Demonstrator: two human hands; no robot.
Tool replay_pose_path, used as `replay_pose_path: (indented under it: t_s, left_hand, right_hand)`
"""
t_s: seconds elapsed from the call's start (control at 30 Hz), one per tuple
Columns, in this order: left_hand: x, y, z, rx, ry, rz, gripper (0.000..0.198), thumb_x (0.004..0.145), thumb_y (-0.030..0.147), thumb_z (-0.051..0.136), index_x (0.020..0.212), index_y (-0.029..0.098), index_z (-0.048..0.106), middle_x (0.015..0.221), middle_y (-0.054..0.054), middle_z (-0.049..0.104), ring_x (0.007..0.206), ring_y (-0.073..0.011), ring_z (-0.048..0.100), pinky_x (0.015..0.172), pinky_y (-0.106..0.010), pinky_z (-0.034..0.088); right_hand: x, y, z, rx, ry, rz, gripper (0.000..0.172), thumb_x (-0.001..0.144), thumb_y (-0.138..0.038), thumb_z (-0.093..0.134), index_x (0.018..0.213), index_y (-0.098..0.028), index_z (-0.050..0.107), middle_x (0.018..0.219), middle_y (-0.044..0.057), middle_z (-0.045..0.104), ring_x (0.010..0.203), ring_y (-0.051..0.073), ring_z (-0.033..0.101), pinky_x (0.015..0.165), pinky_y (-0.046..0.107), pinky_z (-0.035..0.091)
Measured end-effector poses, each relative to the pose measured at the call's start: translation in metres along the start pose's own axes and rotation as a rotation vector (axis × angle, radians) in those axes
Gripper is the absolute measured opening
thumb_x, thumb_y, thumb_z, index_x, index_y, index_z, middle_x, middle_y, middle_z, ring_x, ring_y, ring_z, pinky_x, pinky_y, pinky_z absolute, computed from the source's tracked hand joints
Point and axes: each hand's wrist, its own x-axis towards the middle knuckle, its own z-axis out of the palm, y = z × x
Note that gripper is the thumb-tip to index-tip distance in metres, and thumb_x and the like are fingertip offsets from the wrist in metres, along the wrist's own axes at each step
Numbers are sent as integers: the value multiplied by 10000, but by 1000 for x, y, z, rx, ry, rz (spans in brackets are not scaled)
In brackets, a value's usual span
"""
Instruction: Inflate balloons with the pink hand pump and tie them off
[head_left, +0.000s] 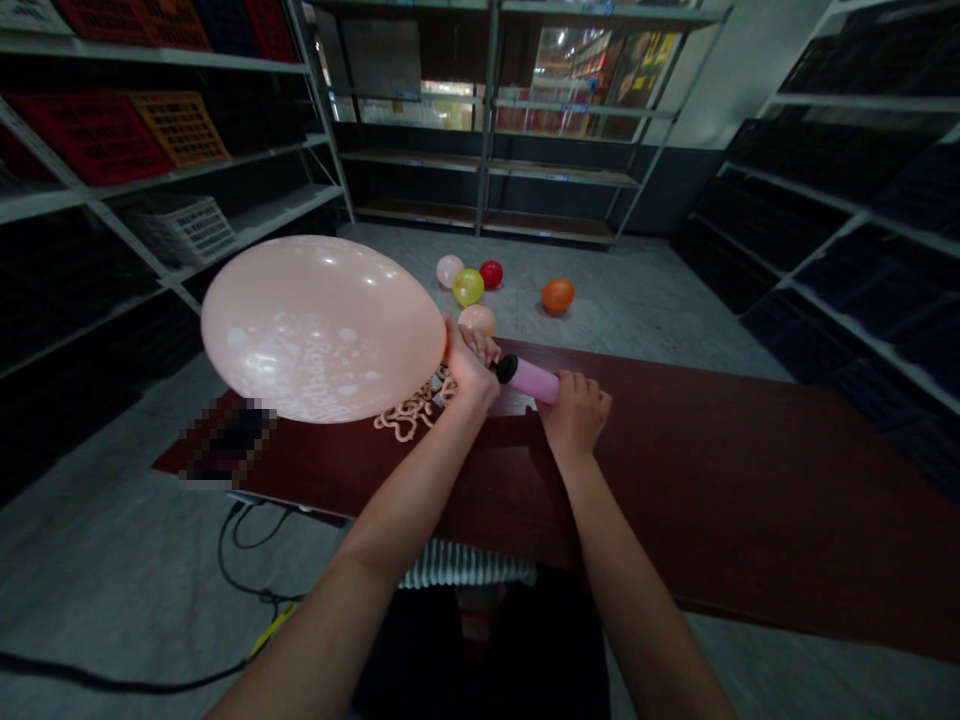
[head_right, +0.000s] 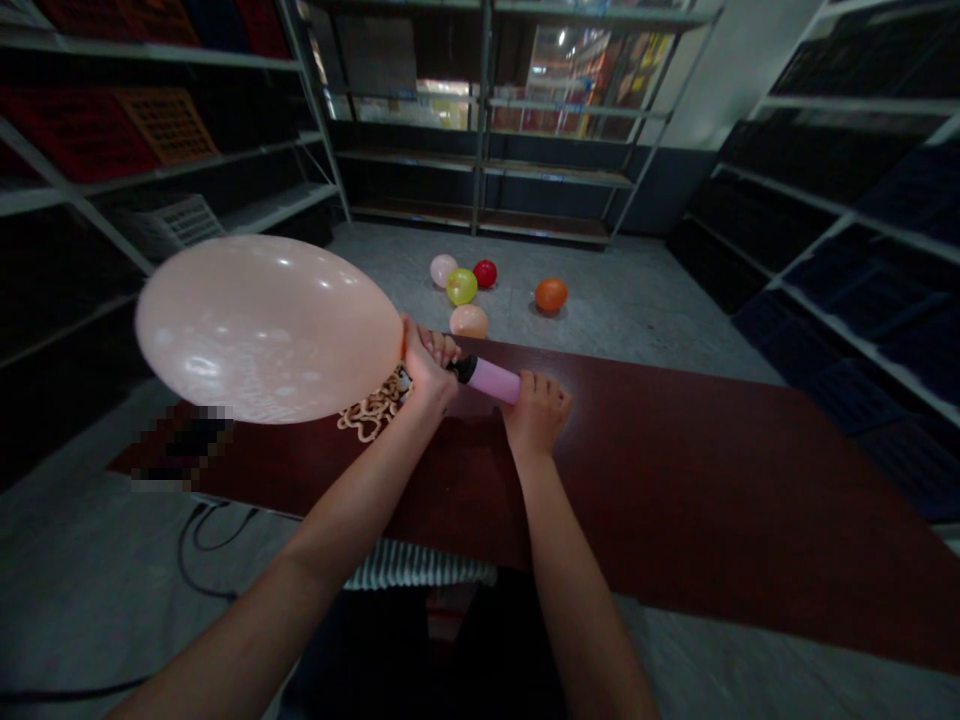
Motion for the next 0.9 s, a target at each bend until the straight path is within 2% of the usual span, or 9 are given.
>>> replay_pose_path:
  t_s: [0.17,0.33,0.47,0.67,0.77,0.9]
  left_hand:
    - [2,6,3,3,9,4,630,1025,536,482,547,208,238,401,74,183,319,-76,163,386,-260,202]
    - [8,13,3,-13,-12,23,616,1047,484,464,546,201,244,412,72,170,334,-75,152,388,-252,196]
    - [18,27,-2,-37,39,31,601,1029,476,507,569,201,234,426,75,179,351,-77,162,400,-248,200]
    - [34,56,-6,-52,134,40,559,1027,448,502,604,203,231,456,82,157,365,-79,158,407,-247,194]
    - [35,62,-6,-49,118,53,584,1004,492,536,594,204,234,470,83,142,369,-77,154,412,-249,186]
    - [32,60,-4,-35,59,89,597,987,502,569,578,203,253,474,83,148,372,-78,158,417,-251,188]
  right_hand:
    - [2,4,4,0,-16,-8,315,861,-253,633,1166,-176,628,1057,118,695,971,285,548,812,374,305]
    - [4,10,5,-5,-23,-13,323,870,-252,648,1185,-182,625,1068,110,694,975,270,548,817,366,308]
    - [6,26,2,-62,8,1,328,869,-216,648,1194,-186,620,1105,110,692,1011,271,548,852,375,325]
    - [9,56,-4,-85,126,46,287,903,-211,589,1186,-197,634,1154,118,679,1092,284,535,906,402,359]
    - [9,63,-4,-48,170,71,290,899,-197,558,1174,-184,650,1148,134,671,1091,285,529,928,410,381]
    - [7,59,-3,11,194,82,306,880,-215,565,1167,-165,659,1128,147,663,1083,294,518,950,422,406]
